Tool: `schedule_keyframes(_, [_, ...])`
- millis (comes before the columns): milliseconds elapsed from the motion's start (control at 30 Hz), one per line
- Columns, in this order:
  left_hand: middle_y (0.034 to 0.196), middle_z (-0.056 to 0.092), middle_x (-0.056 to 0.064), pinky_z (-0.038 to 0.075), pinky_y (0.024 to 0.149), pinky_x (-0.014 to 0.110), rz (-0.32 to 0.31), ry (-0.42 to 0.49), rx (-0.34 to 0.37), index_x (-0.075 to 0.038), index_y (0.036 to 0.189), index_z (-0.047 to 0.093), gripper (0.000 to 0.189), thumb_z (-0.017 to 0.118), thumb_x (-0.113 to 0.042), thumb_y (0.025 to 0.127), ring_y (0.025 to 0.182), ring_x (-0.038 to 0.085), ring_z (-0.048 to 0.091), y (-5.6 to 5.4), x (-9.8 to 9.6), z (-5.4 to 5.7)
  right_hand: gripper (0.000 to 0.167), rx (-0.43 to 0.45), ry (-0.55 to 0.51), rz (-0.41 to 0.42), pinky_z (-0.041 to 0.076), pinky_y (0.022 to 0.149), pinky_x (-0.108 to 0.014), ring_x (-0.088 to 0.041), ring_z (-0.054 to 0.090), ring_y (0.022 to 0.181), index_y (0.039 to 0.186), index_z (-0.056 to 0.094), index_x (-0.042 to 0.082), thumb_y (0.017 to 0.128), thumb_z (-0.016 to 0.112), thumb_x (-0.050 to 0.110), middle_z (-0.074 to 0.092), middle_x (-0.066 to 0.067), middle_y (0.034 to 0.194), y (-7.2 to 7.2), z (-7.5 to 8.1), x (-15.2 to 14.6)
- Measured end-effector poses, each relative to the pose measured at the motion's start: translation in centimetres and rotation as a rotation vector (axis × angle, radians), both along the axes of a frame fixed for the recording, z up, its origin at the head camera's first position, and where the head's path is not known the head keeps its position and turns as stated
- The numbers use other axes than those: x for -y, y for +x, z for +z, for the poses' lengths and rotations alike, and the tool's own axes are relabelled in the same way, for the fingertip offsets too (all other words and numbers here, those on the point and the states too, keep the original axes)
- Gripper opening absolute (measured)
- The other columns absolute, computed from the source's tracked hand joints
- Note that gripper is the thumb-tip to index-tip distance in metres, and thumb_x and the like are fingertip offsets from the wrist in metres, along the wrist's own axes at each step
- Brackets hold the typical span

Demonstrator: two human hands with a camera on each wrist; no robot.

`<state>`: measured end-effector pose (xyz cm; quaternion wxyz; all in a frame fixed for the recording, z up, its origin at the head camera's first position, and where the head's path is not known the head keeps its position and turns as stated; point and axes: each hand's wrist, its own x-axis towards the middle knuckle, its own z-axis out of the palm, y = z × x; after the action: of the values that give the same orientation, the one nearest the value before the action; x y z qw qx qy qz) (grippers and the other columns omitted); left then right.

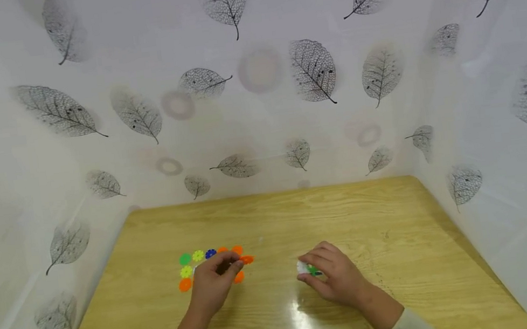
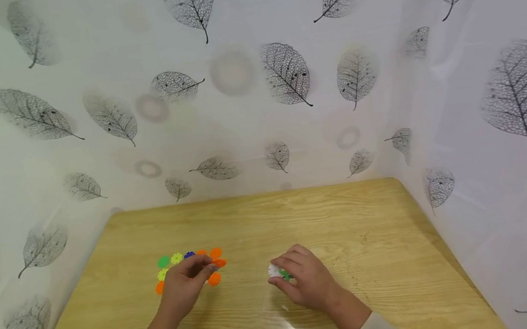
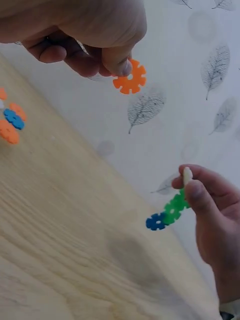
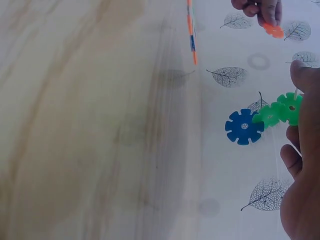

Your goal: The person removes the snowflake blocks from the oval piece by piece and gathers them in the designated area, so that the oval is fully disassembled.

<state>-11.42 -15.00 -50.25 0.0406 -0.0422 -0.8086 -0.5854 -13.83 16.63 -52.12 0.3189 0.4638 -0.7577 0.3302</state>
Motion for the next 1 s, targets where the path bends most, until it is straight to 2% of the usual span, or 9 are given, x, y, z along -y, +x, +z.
schedule_keyframes(133, [0.098,0.076,-0.004,0.058,0.073,0.029,0.045,-0.006,0.075,-0.023,0.101,0.08,0.01,0.081,-0.028,0.092,0.092,0.029,0.07,0.5,1.3,-0.5,0.034,-0.003,0.005,-0.003,0.054,0.08,-0.033,-0.016,0.066,0.09,0.116,0.074,0.004,0.092,0.08,0.028,0.075,-0.002,0.103,-0.1,0.1,0.3])
schedule_keyframes(267, [0.101,0.076,-0.005,0.057,0.075,0.028,0.055,-0.047,0.09,-0.022,0.101,0.081,0.009,0.08,-0.025,0.092,0.092,0.02,0.068,0.8,2.1,-0.7,0.034,0.003,-0.003,-0.016,0.054,0.078,-0.031,-0.017,0.066,0.089,0.115,0.075,0.004,0.092,0.08,0.028,0.075,-0.002,0.102,0.1,0.2,0.3])
schedule_keyframes(433, [0.1,0.076,-0.005,0.056,0.076,0.026,0.056,-0.118,0.109,-0.018,0.102,0.082,0.009,0.079,-0.019,0.094,0.092,0.013,0.068,0.8,2.7,-1.5,0.033,-0.002,-0.004,-0.03,0.054,0.077,-0.031,-0.017,0.066,0.089,0.114,0.075,0.004,0.092,0.08,0.029,0.076,-0.003,0.103,0.6,0.2,0.0])
schedule_keyframes(667, [0.095,0.077,-0.005,0.06,0.078,0.03,0.076,-0.286,0.119,-0.015,0.096,0.083,0.009,0.076,-0.009,0.093,0.094,0.016,0.072,1.1,4.0,-2.8,0.034,-0.014,0.008,-0.013,0.054,0.079,-0.032,-0.017,0.066,0.09,0.115,0.075,0.004,0.093,0.08,0.029,0.076,-0.003,0.103,0.6,0.3,0.4])
schedule_keyframes(900, [0.095,0.077,-0.006,0.06,0.082,0.042,0.043,-0.417,0.14,-0.016,0.095,0.082,0.009,0.076,-0.01,0.093,0.097,0.02,0.072,1.1,4.6,-3.6,0.035,-0.046,0.029,-0.015,0.055,0.08,-0.034,-0.017,0.067,0.091,0.115,0.075,0.003,0.094,0.079,0.031,0.076,-0.003,0.103,0.5,0.3,0.5])
schedule_keyframes(1000, [0.096,0.077,-0.006,0.059,0.084,0.044,0.058,-0.443,0.16,-0.018,0.095,0.082,0.008,0.076,-0.013,0.093,0.098,0.021,0.072,1.0,4.7,-3.6,0.036,-0.055,0.03,-0.015,0.055,0.081,-0.035,-0.017,0.067,0.091,0.116,0.075,0.003,0.094,0.078,0.031,0.076,-0.003,0.103,0.5,0.3,0.5])
